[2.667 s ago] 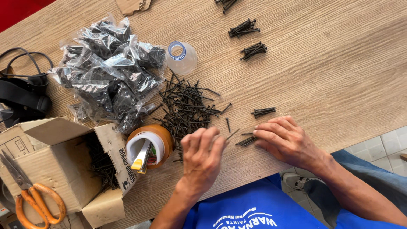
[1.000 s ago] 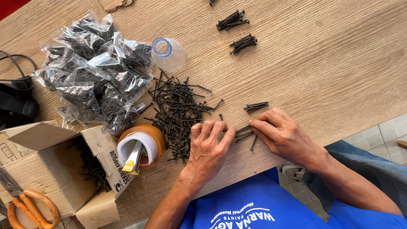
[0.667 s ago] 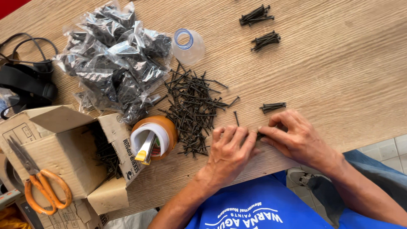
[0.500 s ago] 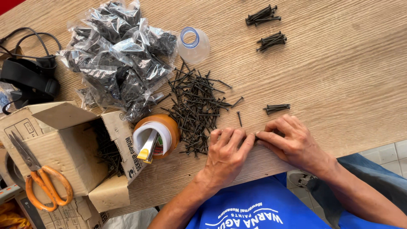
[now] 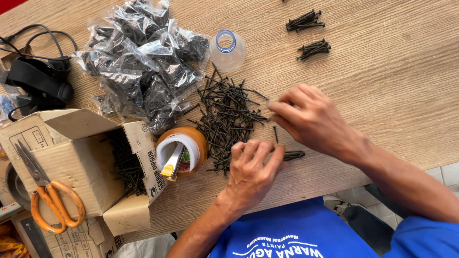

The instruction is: The person empties a box of nails onto a table and then sorts them by hand into several small piles. The person handles the nails directly without using any tools.

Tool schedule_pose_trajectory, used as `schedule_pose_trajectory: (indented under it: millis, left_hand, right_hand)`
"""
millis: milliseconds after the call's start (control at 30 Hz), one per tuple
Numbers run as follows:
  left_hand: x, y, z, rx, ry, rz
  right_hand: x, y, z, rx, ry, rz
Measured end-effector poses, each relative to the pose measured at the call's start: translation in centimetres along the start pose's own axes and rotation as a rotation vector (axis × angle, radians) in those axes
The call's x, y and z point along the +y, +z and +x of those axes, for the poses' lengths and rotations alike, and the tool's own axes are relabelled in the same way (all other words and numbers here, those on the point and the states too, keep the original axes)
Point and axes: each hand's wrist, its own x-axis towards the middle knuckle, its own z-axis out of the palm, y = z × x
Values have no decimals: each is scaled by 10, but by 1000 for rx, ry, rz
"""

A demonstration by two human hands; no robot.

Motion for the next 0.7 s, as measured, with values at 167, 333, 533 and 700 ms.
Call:
schedule_pose_trajectory:
  millis: [167, 333, 533, 700]
  left_hand:
    - [-23, -8, 14, 38, -70, 129]
    - [-43, -2, 28, 25, -120, 267]
    - [-51, 9, 27, -3, -129, 257]
    - [-46, 16, 45, 5, -159, 229]
  right_hand:
    - [13, 40, 25, -18, 33, -34]
    - [29, 41, 17, -107, 128, 76]
    - [41, 8, -8, -209, 215, 22]
    - [41, 8, -21, -271, 188, -157]
